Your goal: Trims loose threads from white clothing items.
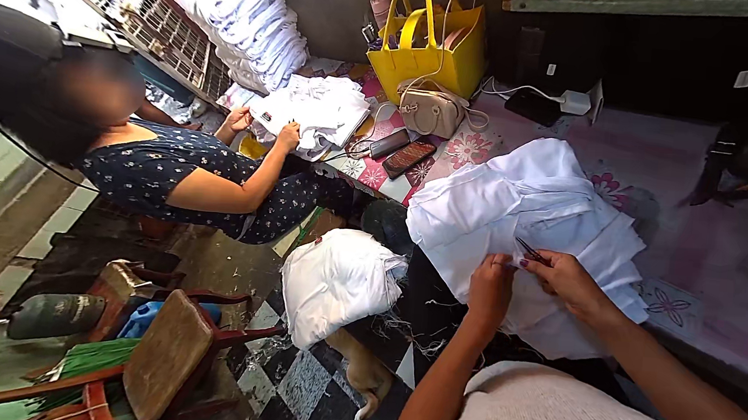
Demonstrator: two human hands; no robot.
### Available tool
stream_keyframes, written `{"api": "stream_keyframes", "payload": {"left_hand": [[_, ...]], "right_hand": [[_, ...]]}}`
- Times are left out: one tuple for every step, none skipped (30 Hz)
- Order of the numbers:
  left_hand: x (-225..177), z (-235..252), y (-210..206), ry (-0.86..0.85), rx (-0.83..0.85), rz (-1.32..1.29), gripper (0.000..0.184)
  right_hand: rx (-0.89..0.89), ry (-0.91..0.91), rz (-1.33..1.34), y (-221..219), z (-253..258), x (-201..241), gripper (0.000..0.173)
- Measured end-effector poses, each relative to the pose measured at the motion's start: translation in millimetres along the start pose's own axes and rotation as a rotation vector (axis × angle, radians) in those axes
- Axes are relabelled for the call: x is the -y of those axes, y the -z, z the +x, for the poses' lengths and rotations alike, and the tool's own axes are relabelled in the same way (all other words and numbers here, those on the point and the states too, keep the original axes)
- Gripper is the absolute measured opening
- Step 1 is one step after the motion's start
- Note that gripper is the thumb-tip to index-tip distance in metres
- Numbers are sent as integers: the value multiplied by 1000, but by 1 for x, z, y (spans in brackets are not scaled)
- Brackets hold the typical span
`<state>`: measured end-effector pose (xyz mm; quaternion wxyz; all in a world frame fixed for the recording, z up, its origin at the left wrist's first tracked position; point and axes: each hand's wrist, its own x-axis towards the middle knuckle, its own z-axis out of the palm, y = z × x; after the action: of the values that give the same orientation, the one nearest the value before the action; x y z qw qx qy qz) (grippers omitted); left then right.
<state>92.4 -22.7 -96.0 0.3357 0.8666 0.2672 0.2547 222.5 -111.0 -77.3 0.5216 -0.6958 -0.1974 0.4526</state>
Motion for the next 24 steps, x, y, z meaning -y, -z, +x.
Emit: {"api": "stream_keyframes", "payload": {"left_hand": [[5, -5, -4, -39, -37, -22, 10], [7, -13, -3, -40, -23, -54, 8], [7, -22, 2, -10, 37, -79, 7], [7, -29, 10, 39, 142, -87, 7], [5, -33, 19, 103, 279, -74, 9], [1, -34, 28, 168, 407, -46, 12], [-5, -33, 35, 231, 492, -19, 16], [-13, -31, 40, 283, 505, -5, 22], [-21, -28, 41, 302, 437, -7, 29], [-27, -24, 39, 290, 325, -7, 38], [-29, -20, 32, 254, 219, 2, 45], [-26, -15, 23, 216, 150, 10, 46], [-19, -13, 12, 170, 96, 11, 39], [-10, -13, 0, 110, 22, 7, 26], [-4, -14, -7, 67, -35, -10, 17], [0, -14, -9, 48, -56, -51, 13], [1, -18, -8, 53, -50, -100, 12], [2, -22, -5, 67, -41, -143, 12], [1, -26, -2, 81, -37, -183, 12], [0, -30, 1, 93, -37, -222, 11], [-2, -32, 4, 106, -38, -256, 11], [-5, -34, 7, 116, -41, -285, 10], [-7, -35, 10, 123, -44, -308, 10], [-10, -35, 12, 126, -42, -323, 9]], "right_hand": [[1, 1, -5, 1, 1, 0, 10], [1, -3, -6, 2, 0, -1, 10], [2, -9, -9, 3, 0, -2, 9], [3, -10, -10, 3, 1, -2, 9], [5, -11, -11, 3, 1, -2, 9], [9, -12, -13, 2, 1, -3, 9], [12, -11, -16, 2, 2, -2, 9], [19, -10, -20, 1, 2, -2, 9], [29, -11, -23, 1, 1, 0, 9], [34, -11, -28, 1, 1, 1, 9], [36, -8, -32, 1, 1, 1, 9], [37, -2, -31, 1, 0, 1, 10], [37, 6, -26, 2, 0, 0, 11], [41, 11, -15, 4, -2, 0, 14], [49, 7, 9, 6, -4, 1, 19], [69, -5, 57, 11, -8, 4, 26], [95, -20, 107, 17, -13, 7, 35], [124, -40, 140, 24, -19, 9, 41], [157, -65, 152, 30, -24, 13, 42], [196, -97, 144, 36, -29, 16, 42], [247, -129, 128, 39, -32, 18, 41], [304, -160, 112, 41, -33, 18, 40], [351, -191, 98, 41, -33, 18, 40], [383, -219, 88, 39, -32, 16, 40]]}}
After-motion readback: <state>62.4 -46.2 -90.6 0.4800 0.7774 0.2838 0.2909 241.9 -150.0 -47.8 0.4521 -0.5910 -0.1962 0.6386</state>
